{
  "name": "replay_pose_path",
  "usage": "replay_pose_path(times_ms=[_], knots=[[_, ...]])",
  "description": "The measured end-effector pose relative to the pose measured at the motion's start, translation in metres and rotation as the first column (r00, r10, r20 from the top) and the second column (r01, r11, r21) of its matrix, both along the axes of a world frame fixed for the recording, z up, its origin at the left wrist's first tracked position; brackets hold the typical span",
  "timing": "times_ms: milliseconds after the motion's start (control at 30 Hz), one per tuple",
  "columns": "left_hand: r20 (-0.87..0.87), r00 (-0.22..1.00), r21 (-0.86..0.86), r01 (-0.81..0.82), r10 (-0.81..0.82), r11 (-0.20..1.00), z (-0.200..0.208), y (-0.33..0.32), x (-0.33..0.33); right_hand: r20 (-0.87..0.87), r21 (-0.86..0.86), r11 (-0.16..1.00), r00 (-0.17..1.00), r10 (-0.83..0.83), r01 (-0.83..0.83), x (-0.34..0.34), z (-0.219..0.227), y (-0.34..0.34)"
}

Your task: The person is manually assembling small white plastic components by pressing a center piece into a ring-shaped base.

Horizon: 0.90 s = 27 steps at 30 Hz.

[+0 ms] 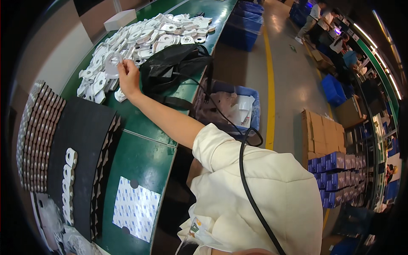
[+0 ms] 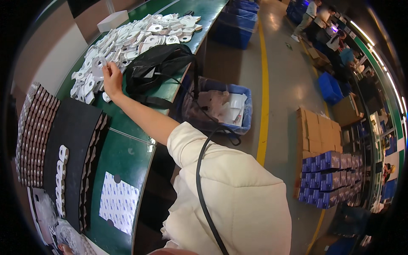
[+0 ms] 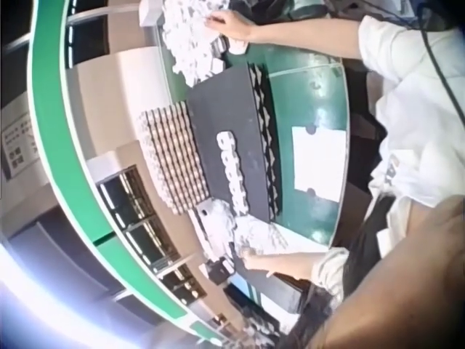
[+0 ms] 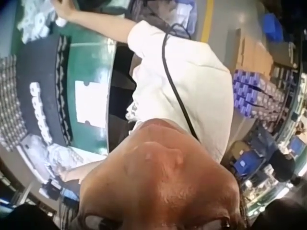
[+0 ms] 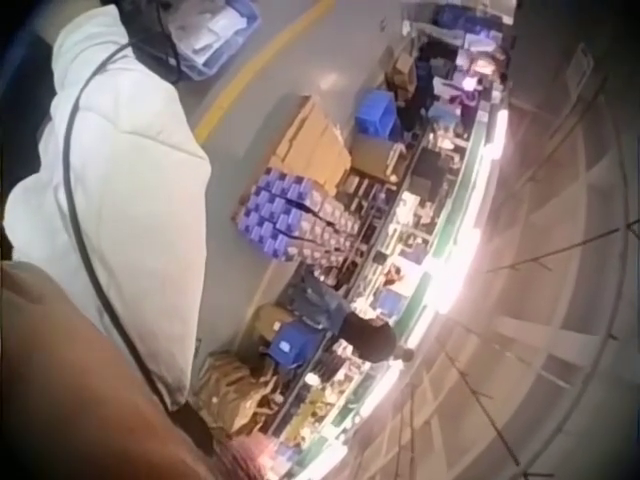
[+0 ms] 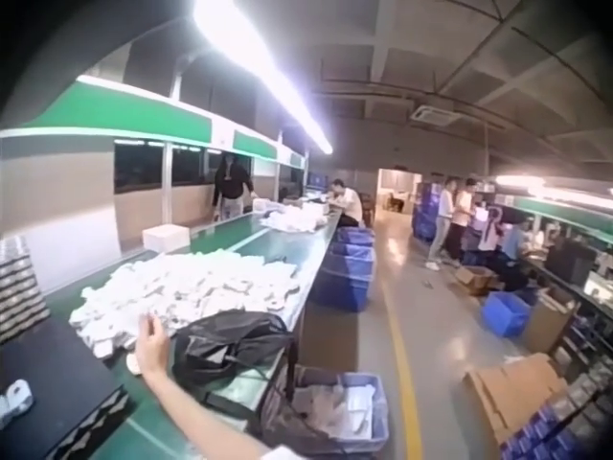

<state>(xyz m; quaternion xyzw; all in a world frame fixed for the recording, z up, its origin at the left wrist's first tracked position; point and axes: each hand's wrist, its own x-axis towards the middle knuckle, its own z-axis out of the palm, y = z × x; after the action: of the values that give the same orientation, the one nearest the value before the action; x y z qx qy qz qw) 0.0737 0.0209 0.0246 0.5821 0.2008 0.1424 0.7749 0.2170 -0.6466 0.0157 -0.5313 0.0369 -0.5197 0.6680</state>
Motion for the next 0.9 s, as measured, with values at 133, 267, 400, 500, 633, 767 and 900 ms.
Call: replay_pose_path(times_ms=[133,267,400,500,633,767,900], knots=[[0.165,0.973,-0.436,-0.074,0.161,0.897,0.010,0.023,-0.046,-0.023,-0.057,0.994,0.996,-0.089,0.088,0.003,-0.003,-0.014],[0.251,0.921,-0.007,0.308,-0.297,0.951,0.016,-0.070,-0.114,0.058,-0.174,0.983,0.997,-0.044,0.053,-0.001,0.003,0.006],[0.489,0.734,-0.595,0.675,-0.471,0.435,0.020,-0.259,-0.085,0.179,-0.121,0.963,0.949,0.259,-0.240,-0.032,0.022,0.024],[0.412,0.830,-0.715,0.551,-0.377,0.430,0.015,-0.313,-0.077,0.166,-0.134,0.790,0.773,0.613,-0.598,-0.082,0.029,0.066],[0.406,0.846,-0.699,0.531,-0.346,0.479,0.009,-0.333,-0.078,-0.319,-0.146,0.279,0.312,0.895,-0.949,-0.170,0.016,0.117],[0.359,0.897,-0.667,0.441,-0.259,0.600,-0.001,-0.329,-0.079,-0.538,0.117,-0.063,-0.116,0.835,-0.991,-0.211,-0.014,0.140],[0.367,0.904,-0.602,0.409,-0.218,0.686,-0.009,-0.328,-0.080,-0.653,0.041,-0.047,-0.062,0.755,-0.998,-0.210,-0.021,0.138]])
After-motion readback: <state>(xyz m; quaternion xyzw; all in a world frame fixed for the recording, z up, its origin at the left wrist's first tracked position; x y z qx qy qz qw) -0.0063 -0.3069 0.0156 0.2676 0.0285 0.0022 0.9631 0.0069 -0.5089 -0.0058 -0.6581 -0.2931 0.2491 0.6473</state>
